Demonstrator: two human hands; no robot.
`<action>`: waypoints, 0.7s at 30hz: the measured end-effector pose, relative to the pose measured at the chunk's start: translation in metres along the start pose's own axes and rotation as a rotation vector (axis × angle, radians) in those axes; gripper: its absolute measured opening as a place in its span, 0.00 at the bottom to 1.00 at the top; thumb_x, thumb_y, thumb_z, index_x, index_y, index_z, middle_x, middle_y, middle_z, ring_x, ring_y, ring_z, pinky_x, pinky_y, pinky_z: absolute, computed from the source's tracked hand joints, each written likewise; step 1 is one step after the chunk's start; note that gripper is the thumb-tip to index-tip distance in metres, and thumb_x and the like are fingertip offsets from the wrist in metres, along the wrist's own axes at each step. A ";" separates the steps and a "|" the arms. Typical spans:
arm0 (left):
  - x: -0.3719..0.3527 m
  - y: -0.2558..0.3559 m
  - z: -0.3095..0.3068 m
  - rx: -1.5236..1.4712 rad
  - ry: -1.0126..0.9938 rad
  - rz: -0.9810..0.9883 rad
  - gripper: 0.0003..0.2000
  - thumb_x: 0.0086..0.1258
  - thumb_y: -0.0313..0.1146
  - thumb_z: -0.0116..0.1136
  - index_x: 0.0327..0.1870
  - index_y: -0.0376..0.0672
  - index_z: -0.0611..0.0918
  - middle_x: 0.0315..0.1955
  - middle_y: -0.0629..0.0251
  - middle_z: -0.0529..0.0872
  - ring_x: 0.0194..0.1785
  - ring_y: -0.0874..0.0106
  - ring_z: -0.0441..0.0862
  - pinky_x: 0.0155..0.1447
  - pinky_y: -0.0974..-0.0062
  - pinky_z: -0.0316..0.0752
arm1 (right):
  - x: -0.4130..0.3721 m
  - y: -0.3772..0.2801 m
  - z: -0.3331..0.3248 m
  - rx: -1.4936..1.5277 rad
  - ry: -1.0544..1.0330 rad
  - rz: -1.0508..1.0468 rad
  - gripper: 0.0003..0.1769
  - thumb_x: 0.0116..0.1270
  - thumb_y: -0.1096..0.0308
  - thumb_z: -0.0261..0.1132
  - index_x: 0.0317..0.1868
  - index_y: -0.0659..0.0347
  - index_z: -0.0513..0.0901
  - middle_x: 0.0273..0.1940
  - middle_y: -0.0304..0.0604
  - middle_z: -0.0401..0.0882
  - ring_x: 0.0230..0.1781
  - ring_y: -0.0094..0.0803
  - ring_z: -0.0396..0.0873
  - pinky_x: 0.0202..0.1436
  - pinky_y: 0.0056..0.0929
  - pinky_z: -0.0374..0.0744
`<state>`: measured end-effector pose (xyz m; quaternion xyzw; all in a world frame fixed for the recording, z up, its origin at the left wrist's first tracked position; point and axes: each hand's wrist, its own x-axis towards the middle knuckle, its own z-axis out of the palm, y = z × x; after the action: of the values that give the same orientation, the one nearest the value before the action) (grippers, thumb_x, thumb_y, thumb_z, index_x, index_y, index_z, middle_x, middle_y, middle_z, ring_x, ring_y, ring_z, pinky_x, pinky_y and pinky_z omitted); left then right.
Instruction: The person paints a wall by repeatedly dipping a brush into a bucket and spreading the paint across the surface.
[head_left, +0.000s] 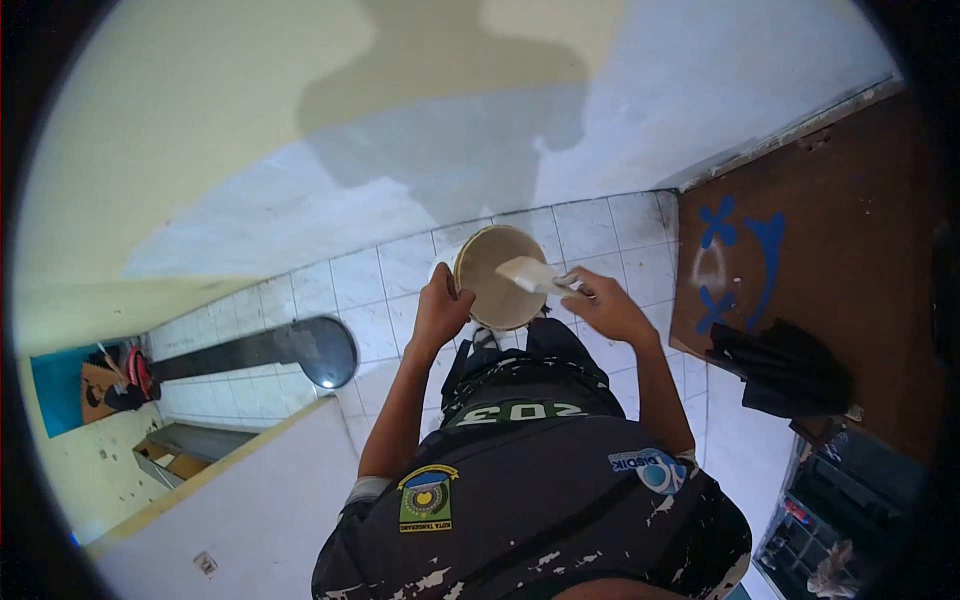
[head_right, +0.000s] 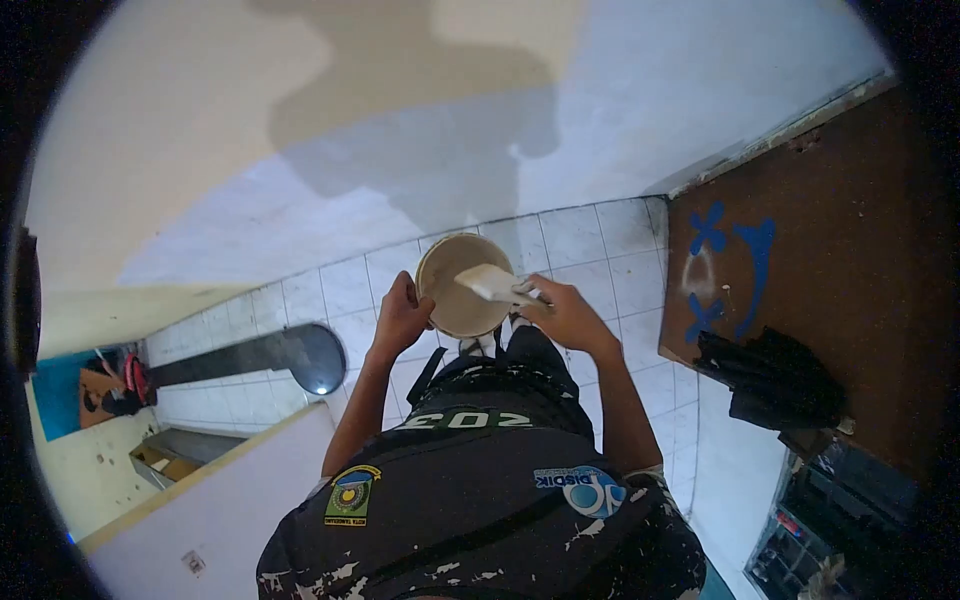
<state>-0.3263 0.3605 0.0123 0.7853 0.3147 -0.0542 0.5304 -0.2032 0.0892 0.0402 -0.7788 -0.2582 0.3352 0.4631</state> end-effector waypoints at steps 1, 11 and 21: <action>0.000 -0.018 -0.002 0.072 0.003 0.071 0.13 0.63 0.29 0.62 0.39 0.33 0.70 0.24 0.46 0.80 0.30 0.49 0.86 0.34 0.56 0.81 | 0.002 -0.004 0.018 -0.014 -0.013 0.016 0.16 0.70 0.65 0.68 0.55 0.60 0.80 0.27 0.43 0.81 0.28 0.31 0.79 0.32 0.35 0.76; -0.067 -0.078 -0.041 0.146 -0.039 0.160 0.15 0.62 0.30 0.61 0.41 0.34 0.69 0.30 0.34 0.82 0.37 0.35 0.81 0.40 0.45 0.75 | 0.044 0.006 0.171 -0.965 -0.409 -0.122 0.20 0.61 0.70 0.66 0.55 0.52 0.85 0.38 0.51 0.88 0.40 0.49 0.88 0.43 0.47 0.85; -0.106 -0.103 -0.063 0.103 0.025 0.161 0.15 0.62 0.30 0.63 0.41 0.34 0.70 0.28 0.42 0.82 0.34 0.42 0.82 0.37 0.54 0.75 | 0.043 -0.010 0.231 -1.136 -0.532 -0.147 0.14 0.65 0.67 0.64 0.50 0.50 0.88 0.42 0.46 0.90 0.42 0.42 0.90 0.42 0.43 0.87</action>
<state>-0.4836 0.3938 0.0013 0.8349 0.2539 -0.0176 0.4881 -0.3530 0.2509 -0.0428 -0.7734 -0.5550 0.2953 -0.0812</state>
